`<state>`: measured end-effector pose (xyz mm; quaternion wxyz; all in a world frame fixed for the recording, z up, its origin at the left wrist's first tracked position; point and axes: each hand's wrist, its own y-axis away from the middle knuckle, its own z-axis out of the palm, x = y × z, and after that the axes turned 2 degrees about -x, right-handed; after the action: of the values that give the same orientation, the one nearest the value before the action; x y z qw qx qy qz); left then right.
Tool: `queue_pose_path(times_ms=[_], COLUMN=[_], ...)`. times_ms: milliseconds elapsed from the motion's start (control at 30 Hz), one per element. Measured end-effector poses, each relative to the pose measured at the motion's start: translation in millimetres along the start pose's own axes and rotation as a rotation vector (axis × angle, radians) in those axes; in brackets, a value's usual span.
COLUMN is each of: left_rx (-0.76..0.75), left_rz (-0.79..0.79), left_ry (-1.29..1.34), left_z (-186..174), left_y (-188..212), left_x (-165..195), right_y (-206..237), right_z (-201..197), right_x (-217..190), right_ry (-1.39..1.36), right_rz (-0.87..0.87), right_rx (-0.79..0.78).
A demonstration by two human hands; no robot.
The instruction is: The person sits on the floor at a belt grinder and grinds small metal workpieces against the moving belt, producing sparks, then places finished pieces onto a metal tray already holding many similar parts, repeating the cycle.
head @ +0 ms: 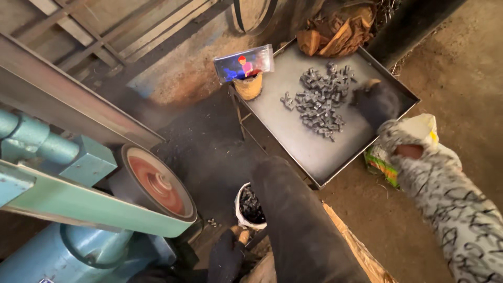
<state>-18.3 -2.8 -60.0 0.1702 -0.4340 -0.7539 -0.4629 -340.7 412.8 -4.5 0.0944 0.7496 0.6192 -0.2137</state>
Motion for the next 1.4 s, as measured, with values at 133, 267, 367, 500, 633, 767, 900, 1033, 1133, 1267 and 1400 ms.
queue_pose_path(times_ms=[133,267,367,500,633,767,900,1033,1133,1267,1400], left_rx=[0.005,0.004,0.028,0.040,0.121,0.070,0.034,0.377,0.440,0.233,0.059], left_rz=[0.014,-0.004,0.001,0.001,0.088,0.053,0.116,0.162,0.285,0.147,0.184], left_ry=[0.023,0.001,0.003,-0.015,-0.051,0.442,1.476,1.401,1.244,1.184,1.372], left_z=[-2,-5,-4,-7,-11,-8,-17,-37,-38,-34,-34], left_y=[5,10,8,12,21,18,22,38,48,55,52], left_x=[3,-2,-4,-8,-7,11,13,-13,-26,-28,-25], right_y=[10,-14,-38,-29,14,120,285,330,318,324,342], right_z=[20,23,27,26,6,-21,-15,22,52,77,94], right_x=[-28,-61,-83,-104,-135,-209,-254,-256,-257,-249,-233], right_ry=[0.111,0.039,-0.094,-0.007,-0.182,0.204,-0.556,-0.676,-0.579,-0.721,-0.860], right_rz=[-0.115,-0.304,-0.322,-0.348,-0.370,-0.736,-0.715,-0.749,-0.919,-0.675,-0.355], right_rx=[0.069,0.321,0.145,0.197,0.086,0.013,-0.499,-0.924,-0.953,-1.315,-1.431])
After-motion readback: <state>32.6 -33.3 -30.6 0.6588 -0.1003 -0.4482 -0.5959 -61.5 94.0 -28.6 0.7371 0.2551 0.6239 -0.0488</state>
